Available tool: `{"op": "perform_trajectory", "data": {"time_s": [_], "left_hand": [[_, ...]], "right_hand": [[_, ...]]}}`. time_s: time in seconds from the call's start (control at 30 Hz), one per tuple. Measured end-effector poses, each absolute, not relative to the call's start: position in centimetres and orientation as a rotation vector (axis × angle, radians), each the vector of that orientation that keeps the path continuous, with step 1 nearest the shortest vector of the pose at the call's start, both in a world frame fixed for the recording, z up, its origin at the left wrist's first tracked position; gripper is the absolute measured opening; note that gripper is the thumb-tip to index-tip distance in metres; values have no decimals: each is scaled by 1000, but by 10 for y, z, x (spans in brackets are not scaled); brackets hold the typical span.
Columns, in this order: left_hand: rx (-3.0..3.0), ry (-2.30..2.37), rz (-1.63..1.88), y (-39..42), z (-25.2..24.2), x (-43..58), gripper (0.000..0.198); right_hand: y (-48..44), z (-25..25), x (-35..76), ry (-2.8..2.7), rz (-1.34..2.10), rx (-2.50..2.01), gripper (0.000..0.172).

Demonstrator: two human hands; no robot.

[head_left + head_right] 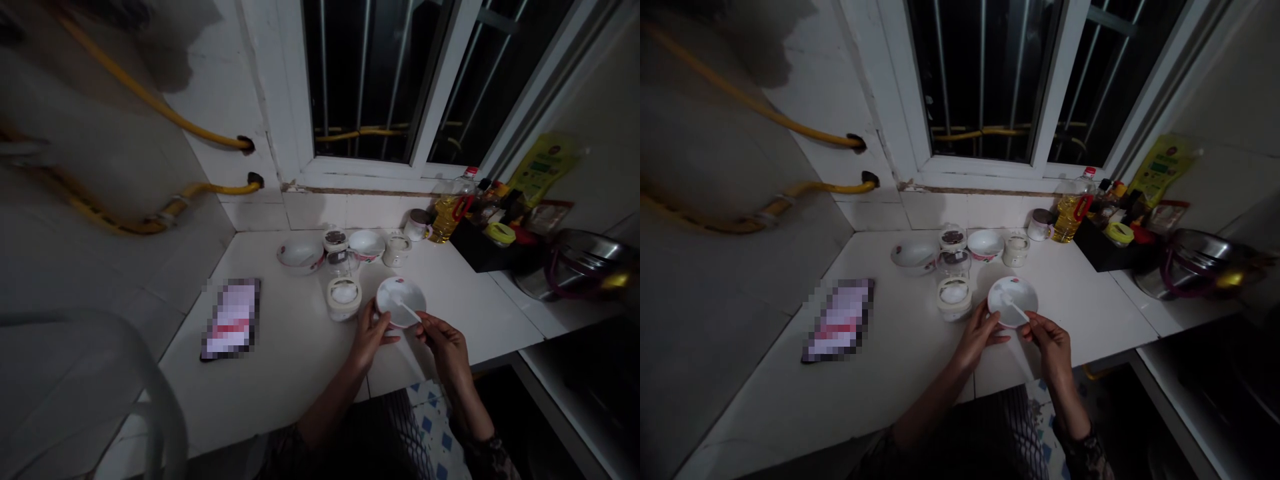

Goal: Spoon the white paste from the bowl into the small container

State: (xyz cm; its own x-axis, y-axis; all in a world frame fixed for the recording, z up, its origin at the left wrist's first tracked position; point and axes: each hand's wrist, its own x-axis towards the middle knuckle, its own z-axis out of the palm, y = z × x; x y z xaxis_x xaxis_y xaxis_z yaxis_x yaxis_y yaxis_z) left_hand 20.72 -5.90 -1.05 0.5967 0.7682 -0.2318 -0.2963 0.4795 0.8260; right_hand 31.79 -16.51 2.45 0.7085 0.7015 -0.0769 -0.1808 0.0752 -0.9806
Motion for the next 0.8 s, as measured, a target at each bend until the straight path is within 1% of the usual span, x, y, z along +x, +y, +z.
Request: {"op": "perform_trajectory", "data": {"time_s": [0.17, 0.43, 0.53, 0.6, 0.67, 0.73, 0.8], "left_hand": [[868, 699, 687, -57, -10, 209, 72], [926, 711, 674, -56, -15, 212, 65], [1005, 656, 818, -55, -20, 214, 47], [1069, 620, 917, -54, -22, 215, 34], [1106, 593, 961, -53, -24, 216, 26], [1124, 572, 996, -52, -26, 217, 23], [1138, 562, 1038, -52, -29, 217, 24]], "right_hand": [[-155, 37, 315, -585, 669, -1370, 33], [-116, 48, 295, -769, 710, -1374, 32], [-102, 42, 288, -874, 655, -1422, 33], [-95, 37, 285, -970, 542, -1472, 31], [-92, 32, 284, -1128, 360, -1534, 29], [-92, 29, 286, -1363, 138, -1564, 30], [-94, 27, 289, -1612, -87, -1552, 36]]}}
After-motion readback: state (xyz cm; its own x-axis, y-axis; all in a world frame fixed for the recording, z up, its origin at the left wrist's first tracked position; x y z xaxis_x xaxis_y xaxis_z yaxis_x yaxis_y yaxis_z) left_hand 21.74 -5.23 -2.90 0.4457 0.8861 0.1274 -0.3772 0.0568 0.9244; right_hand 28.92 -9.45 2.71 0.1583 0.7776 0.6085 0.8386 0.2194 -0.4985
